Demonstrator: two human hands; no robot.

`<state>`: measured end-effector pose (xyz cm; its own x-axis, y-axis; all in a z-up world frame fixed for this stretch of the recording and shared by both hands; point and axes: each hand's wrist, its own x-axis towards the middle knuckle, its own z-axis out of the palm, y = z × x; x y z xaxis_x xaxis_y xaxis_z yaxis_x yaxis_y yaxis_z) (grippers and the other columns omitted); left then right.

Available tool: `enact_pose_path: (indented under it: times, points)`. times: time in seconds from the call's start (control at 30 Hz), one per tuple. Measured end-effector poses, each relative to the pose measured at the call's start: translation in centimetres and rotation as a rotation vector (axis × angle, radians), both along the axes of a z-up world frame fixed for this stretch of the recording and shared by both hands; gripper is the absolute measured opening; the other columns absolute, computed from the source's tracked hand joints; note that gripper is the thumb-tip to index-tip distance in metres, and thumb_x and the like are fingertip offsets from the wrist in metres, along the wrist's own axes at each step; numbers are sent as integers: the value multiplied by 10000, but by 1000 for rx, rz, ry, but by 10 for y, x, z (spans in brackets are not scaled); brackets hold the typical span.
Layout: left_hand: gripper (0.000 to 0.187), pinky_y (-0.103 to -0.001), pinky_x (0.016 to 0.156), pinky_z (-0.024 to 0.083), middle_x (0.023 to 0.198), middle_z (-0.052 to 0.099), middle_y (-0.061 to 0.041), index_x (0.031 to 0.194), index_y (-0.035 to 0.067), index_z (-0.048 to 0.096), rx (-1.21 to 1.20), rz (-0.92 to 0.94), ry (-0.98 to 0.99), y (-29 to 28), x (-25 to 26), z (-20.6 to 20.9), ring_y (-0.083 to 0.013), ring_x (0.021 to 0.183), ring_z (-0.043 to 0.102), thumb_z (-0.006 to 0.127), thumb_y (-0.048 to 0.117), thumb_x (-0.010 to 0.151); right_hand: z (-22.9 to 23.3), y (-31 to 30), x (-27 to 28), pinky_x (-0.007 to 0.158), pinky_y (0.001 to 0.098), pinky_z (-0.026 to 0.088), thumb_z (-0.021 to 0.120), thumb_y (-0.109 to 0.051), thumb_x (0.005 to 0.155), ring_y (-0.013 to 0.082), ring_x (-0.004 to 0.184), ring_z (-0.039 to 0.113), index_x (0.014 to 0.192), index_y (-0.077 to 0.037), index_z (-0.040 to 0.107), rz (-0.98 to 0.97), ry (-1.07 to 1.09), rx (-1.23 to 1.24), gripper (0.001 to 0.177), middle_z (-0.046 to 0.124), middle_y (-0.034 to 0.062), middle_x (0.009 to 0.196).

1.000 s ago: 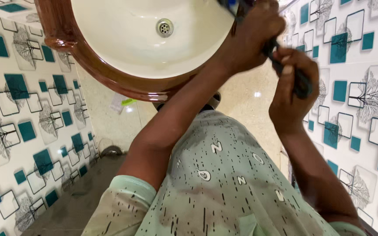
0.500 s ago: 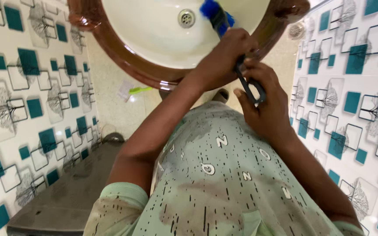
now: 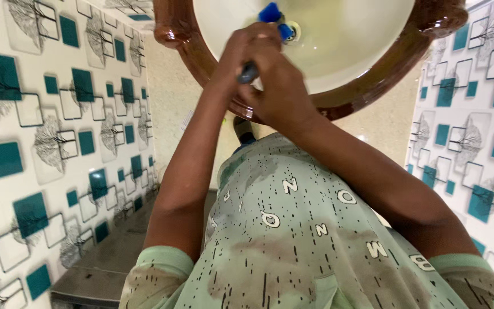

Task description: The person cleans a sink using a brush and a cleaning solution, scrubbing the basin and rinsing it with water from the tap.

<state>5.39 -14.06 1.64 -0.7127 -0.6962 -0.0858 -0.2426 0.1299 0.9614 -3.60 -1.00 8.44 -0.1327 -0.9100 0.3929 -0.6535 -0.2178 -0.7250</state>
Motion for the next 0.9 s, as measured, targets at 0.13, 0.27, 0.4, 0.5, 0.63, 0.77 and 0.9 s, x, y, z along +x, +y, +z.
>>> enact_pose_path:
  times: [0.13,0.27,0.4,0.5,0.63,0.77,0.9]
  points:
    - [135,-329,945,558,1135,737,-124,1020,14,718,-341,-58,250,-41,74,-14,-211,1087,713,640,110,967,1,-35,61,961,471,561,824,-118,897,403,1163,642,1269,11,503,142,15,12,508,569,257,1312]
    - [127,-347,967,536,1061,716,-129,935,-7,685,-562,-81,288,-80,111,-32,-231,1075,701,692,98,1005,7,-54,101,1093,455,568,828,-192,971,455,1345,584,1281,-1,485,198,156,-234,500,519,229,1338]
    - [124,-398,1164,471,1138,689,-127,1024,-40,661,-250,-112,703,-61,101,-76,-242,1173,658,621,73,989,-4,-58,102,1010,489,566,833,-257,850,482,1261,602,1214,11,485,145,274,-158,570,529,233,1284]
    - [127,-385,1050,557,1173,719,-136,1010,-10,711,-234,-138,498,-45,76,-91,-331,1276,608,645,96,1034,-10,-53,95,861,414,605,836,-200,961,403,1118,672,1165,27,495,115,189,219,457,537,278,1302]
    - [197,-371,1069,533,1194,668,-119,1125,-22,645,-89,-177,566,-59,93,-59,-260,1173,650,604,148,1035,-5,-74,99,865,446,593,837,-124,870,403,1117,669,1188,9,503,31,220,65,480,558,224,1293]
    - [212,-394,1143,508,1284,653,-156,1140,-25,662,-355,-98,555,-93,129,-12,-280,1289,611,585,158,1066,15,-96,129,872,435,589,812,-72,930,378,1085,666,1274,56,519,161,183,94,470,556,270,1289]
    - [202,-414,1138,518,1138,690,-132,892,7,618,-557,-6,235,-83,152,-9,-335,1293,621,639,146,1037,27,-86,139,1128,495,520,857,-122,862,443,1365,547,1185,-10,528,265,243,-158,474,560,195,1329]
